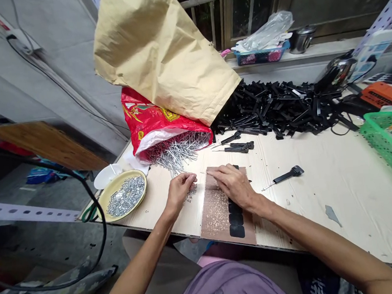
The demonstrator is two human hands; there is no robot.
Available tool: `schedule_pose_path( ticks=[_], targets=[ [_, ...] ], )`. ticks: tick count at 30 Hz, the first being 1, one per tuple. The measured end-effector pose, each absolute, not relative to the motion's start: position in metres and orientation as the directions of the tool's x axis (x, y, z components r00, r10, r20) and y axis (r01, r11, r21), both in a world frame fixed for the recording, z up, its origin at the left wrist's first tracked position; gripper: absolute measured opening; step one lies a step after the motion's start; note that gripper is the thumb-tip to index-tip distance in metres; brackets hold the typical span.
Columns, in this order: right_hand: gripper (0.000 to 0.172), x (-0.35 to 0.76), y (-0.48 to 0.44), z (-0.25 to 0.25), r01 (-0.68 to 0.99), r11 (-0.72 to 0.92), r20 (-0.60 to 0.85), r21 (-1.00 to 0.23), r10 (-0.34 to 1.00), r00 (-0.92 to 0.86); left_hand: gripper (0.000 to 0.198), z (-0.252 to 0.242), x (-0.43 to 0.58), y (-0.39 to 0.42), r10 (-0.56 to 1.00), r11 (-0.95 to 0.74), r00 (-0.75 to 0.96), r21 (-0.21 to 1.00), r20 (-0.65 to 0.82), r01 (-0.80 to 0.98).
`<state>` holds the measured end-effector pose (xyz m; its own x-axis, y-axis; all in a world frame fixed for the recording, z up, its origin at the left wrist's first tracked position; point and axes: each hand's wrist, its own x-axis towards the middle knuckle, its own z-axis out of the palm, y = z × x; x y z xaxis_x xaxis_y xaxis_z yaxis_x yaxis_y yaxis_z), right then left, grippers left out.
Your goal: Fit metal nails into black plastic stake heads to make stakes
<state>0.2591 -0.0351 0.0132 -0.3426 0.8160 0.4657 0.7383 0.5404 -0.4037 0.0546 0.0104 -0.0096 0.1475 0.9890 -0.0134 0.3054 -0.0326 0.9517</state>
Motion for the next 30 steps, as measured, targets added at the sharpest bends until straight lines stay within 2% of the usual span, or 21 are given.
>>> schedule_pose_path(
  ticks=[1, 3, 5, 8, 14, 19, 24, 30],
  targets=[
    [0.033, 0.254, -0.037, 0.015, 0.742, 0.535, 0.457, -0.404, 0.821, -0.342, 0.023, -0.005, 0.058, 0.008, 0.987, 0.071, 0.130, 0.987, -0.090, 0.143],
    [0.031, 0.246, -0.039, 0.018, 0.759, 0.514, 0.440, -0.399, 0.834, -0.334, 0.028, 0.003, 0.066, 0.002, 0.977, 0.186, 0.121, 0.978, -0.174, -0.097],
    [0.029, 0.241, -0.040, 0.022, 0.790, 0.477, 0.420, -0.386, 0.853, -0.310, 0.030, 0.009, 0.072, -0.003, 0.976, 0.209, 0.103, 0.953, -0.191, -0.217],
    [0.028, 0.240, -0.041, 0.026, 0.830, 0.439, 0.407, -0.344, 0.866, -0.289, 0.030, 0.012, 0.076, -0.008, 0.978, 0.205, 0.090, 0.934, -0.186, -0.293],
    [0.026, 0.242, -0.046, 0.029, 0.885, 0.402, 0.412, -0.234, 0.866, -0.285, 0.028, 0.013, 0.077, -0.011, 0.976, 0.213, 0.117, 0.929, -0.185, -0.304],
    [0.022, 0.243, -0.051, 0.030, 0.882, 0.410, 0.418, -0.233, 0.861, -0.290, 0.028, 0.016, 0.073, -0.008, 0.955, 0.282, 0.182, 0.912, -0.236, -0.296],
    [0.020, 0.247, -0.055, 0.026, 0.895, 0.401, 0.441, -0.198, 0.852, -0.284, 0.039, 0.015, 0.071, -0.005, 0.920, 0.351, 0.275, 0.898, -0.278, -0.265],
    [0.018, 0.249, -0.057, 0.015, 0.933, 0.347, 0.492, -0.097, 0.831, -0.258, 0.033, 0.011, 0.077, -0.007, 0.945, 0.262, 0.242, 0.950, -0.218, -0.167]
  ],
)
